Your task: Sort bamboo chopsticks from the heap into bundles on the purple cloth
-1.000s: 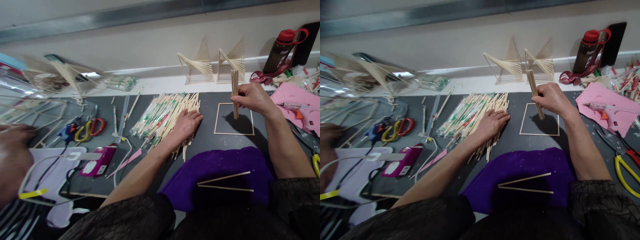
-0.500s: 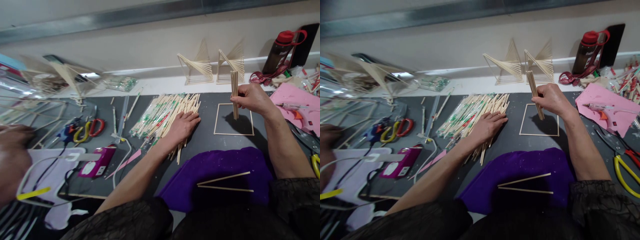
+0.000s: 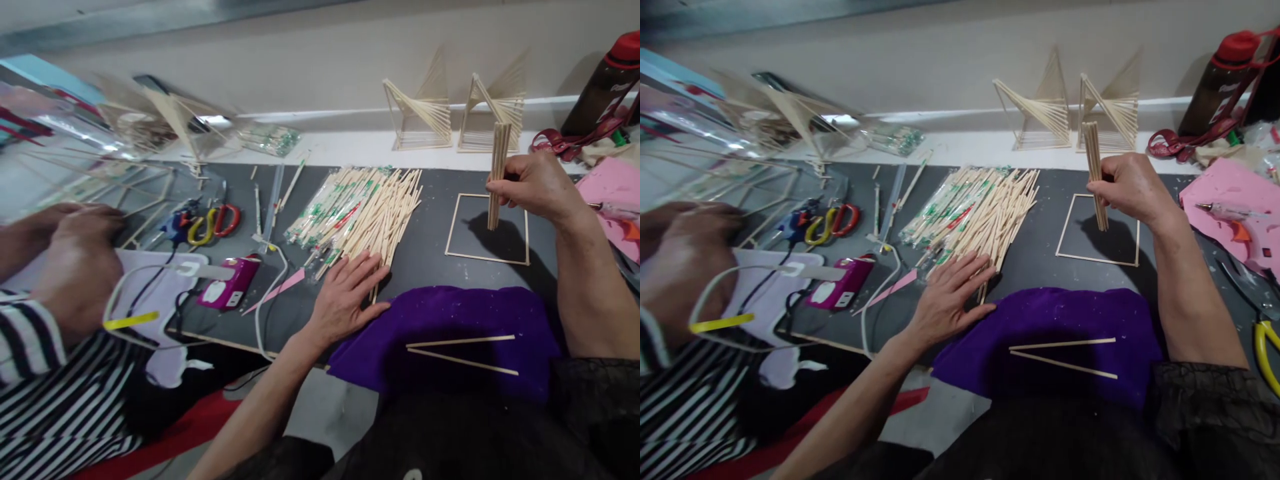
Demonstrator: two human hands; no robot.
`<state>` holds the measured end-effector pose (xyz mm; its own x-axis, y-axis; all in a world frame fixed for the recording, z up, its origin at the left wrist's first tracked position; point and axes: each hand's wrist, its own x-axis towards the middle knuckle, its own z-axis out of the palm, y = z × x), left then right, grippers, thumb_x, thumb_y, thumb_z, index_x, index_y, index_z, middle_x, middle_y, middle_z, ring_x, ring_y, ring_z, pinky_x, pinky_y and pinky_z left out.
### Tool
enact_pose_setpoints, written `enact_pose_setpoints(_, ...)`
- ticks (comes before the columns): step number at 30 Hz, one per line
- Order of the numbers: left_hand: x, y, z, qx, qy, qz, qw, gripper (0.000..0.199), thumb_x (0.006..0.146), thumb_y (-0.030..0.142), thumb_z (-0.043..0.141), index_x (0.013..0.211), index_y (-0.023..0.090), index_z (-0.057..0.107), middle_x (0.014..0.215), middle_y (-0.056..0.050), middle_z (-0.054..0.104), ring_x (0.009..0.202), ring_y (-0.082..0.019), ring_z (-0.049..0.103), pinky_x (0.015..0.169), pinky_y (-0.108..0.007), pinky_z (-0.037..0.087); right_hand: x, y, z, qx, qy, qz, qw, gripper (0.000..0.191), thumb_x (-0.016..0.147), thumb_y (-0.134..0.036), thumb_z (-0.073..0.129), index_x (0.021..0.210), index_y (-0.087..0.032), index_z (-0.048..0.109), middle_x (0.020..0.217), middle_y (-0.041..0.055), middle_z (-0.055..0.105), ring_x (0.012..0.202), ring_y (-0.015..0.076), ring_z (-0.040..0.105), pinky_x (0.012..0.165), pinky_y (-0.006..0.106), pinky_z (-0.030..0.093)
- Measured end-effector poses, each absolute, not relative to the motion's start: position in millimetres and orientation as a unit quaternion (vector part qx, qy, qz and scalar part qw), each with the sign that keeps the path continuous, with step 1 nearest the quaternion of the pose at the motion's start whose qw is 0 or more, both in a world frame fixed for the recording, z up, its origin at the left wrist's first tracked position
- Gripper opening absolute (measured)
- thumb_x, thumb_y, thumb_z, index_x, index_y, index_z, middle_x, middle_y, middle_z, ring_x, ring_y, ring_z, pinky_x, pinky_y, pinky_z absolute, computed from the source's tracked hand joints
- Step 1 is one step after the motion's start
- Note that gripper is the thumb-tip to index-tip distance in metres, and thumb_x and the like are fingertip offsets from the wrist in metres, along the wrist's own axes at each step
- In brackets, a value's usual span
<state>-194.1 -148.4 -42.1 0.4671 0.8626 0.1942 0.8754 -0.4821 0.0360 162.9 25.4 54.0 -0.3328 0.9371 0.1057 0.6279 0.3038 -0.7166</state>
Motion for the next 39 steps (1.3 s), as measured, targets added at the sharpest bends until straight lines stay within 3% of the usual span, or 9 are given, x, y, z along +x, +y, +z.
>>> enact_pose_setpoints(6,-201,-131,-55,-0.876,-0.479,-0.029,0.037,0.045,0.1,0.041,0.043,0.143,0.03,0.056,0.151,-0.008,0.053,0.146,-0.027,0.042,0.119,-0.047,0.032,160,25,51,-0.51,-0.769,0.291,0.252,0.021,0.08,-0.036,0.068,0.066,-0.02,0.068,0.06,0.0034,0.066,0.06,0.0184,0.064,0.054,0.031,0.045)
enact_pose_setpoints(11,-201,-102,-53,-0.884,-0.463,-0.048,0.038,0.043,0.101,0.035,0.043,0.137,0.021,0.062,0.149,-0.012,0.055,0.145,-0.027,0.044,0.117,-0.044,0.039,158,22,55,-0.526,-0.767,0.279,0.239,0.019,0.08,-0.028,0.067,0.064,-0.019,0.067,0.061,0.0035,0.065,0.06,0.0184,0.064,0.057,0.032,0.044)
enact_pose_setpoints(23,-195,-87,-51,-0.847,-0.523,-0.081,0.044,0.04,0.099,0.044,0.047,0.128,0.024,0.067,0.143,-0.012,0.061,0.137,-0.027,0.052,0.113,-0.045,0.043,157,24,52,-0.506,-0.778,0.275,0.25,0.02,0.079,-0.034,0.066,0.064,-0.021,0.067,0.059,0.0028,0.067,0.057,0.0172,0.062,0.054,0.031,0.043)
enact_pose_setpoints(28,-189,-77,-44,-0.835,-0.53,-0.144,0.036,0.043,0.1,0.046,0.043,0.123,0.02,0.069,0.138,-0.013,0.064,0.134,-0.026,0.055,0.11,-0.043,0.045,158,22,53,-0.508,-0.778,0.273,0.249,0.021,0.08,-0.036,0.066,0.067,-0.019,0.067,0.059,0.0024,0.066,0.056,0.0162,0.062,0.053,0.03,0.043)
enact_pose_setpoints(32,-199,-93,-24,-0.739,-0.624,-0.251,0.023,0.045,0.1,0.042,0.037,0.123,0.017,0.068,0.128,-0.013,0.07,0.122,-0.024,0.063,0.107,-0.04,0.047,160,21,58,-0.519,-0.768,0.283,0.248,0.018,0.08,-0.03,0.066,0.069,-0.017,0.068,0.059,0.0042,0.065,0.055,0.0159,0.061,0.054,0.03,0.042)
enact_pose_setpoints(35,-214,-120,-8,-0.631,-0.729,-0.261,-0.027,0.044,0.096,0.044,0.042,0.117,0.019,0.07,0.112,-0.008,0.075,0.1,-0.021,0.07,0.09,-0.034,0.054,160,20,61,-0.525,-0.768,0.278,0.24,0.017,0.08,-0.028,0.066,0.071,-0.014,0.07,0.061,0.0065,0.066,0.055,0.0163,0.062,0.053,0.031,0.042)
enact_pose_setpoints(39,-228,-159,-5,-0.562,-0.797,-0.192,-0.109,0.04,0.085,0.05,0.056,0.104,0.02,0.074,0.079,-0.002,0.074,0.07,-0.018,0.067,0.069,-0.028,0.05,158,20,61,-0.521,-0.776,0.267,0.237,0.016,0.081,-0.027,0.066,0.07,-0.015,0.07,0.061,0.0078,0.068,0.056,0.0159,0.063,0.053,0.031,0.042)
